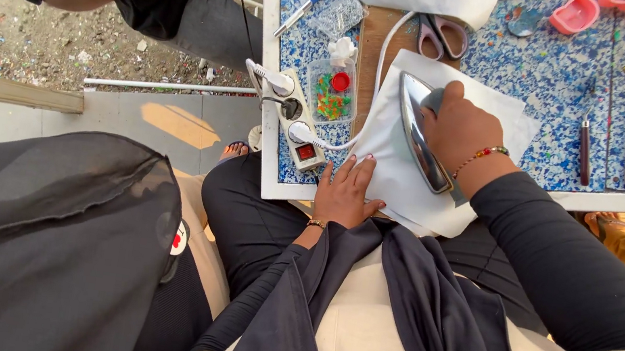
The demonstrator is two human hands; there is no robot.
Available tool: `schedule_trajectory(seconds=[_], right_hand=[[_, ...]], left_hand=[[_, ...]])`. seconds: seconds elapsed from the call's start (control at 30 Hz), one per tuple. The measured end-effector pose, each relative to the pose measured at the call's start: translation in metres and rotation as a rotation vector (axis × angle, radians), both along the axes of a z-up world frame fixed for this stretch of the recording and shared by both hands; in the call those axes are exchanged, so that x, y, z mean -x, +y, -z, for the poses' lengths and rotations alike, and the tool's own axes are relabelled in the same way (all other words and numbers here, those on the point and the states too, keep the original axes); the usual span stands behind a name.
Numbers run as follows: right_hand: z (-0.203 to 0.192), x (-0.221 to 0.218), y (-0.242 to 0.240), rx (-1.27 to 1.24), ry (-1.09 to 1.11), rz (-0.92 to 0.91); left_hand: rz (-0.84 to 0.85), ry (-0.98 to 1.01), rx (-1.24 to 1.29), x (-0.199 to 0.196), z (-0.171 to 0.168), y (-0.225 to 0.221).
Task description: Using an iron to melt and bond plastic sheets for recycling or craft purposes.
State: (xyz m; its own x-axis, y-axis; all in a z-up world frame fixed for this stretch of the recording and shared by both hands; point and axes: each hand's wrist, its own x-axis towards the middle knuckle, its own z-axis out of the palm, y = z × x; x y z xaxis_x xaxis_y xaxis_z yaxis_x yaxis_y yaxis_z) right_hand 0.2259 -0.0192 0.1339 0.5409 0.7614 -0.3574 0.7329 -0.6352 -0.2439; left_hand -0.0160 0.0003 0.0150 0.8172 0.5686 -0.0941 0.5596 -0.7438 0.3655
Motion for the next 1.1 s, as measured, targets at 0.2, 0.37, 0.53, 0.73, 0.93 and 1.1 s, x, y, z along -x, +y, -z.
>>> schedule_trajectory(seconds=[0.2, 0.37, 0.53, 0.73, 0.93, 1.1], right_hand=[[0.003, -0.014, -0.022, 0.002, 0.003, 0.057], [-0.004, -0.030, -0.037, -0.011, -0.053, 0.050], [-0.025, -0.083, -0.072, -0.183, -0.174, 0.066], [-0.009, -0.163, -0.105, -0.459, -0.263, 0.068], [0.043, -0.153, -0.098, -0.952, -0.271, 0.277], [0.088, -0.124, -0.105, -1.185, -0.062, 0.527]], left_hand=[[0.025, 0.019, -0.055, -0.002, 0.007, 0.001], [0.058, 0.082, -0.145, -0.005, -0.004, 0.000], [0.073, 0.142, -0.206, -0.005, -0.014, 0.000], [0.090, 0.171, -0.227, -0.003, -0.030, -0.001], [0.110, 0.105, -0.315, 0.001, -0.033, -0.001], [0.123, 0.092, -0.287, -0.001, -0.047, -0.003]])
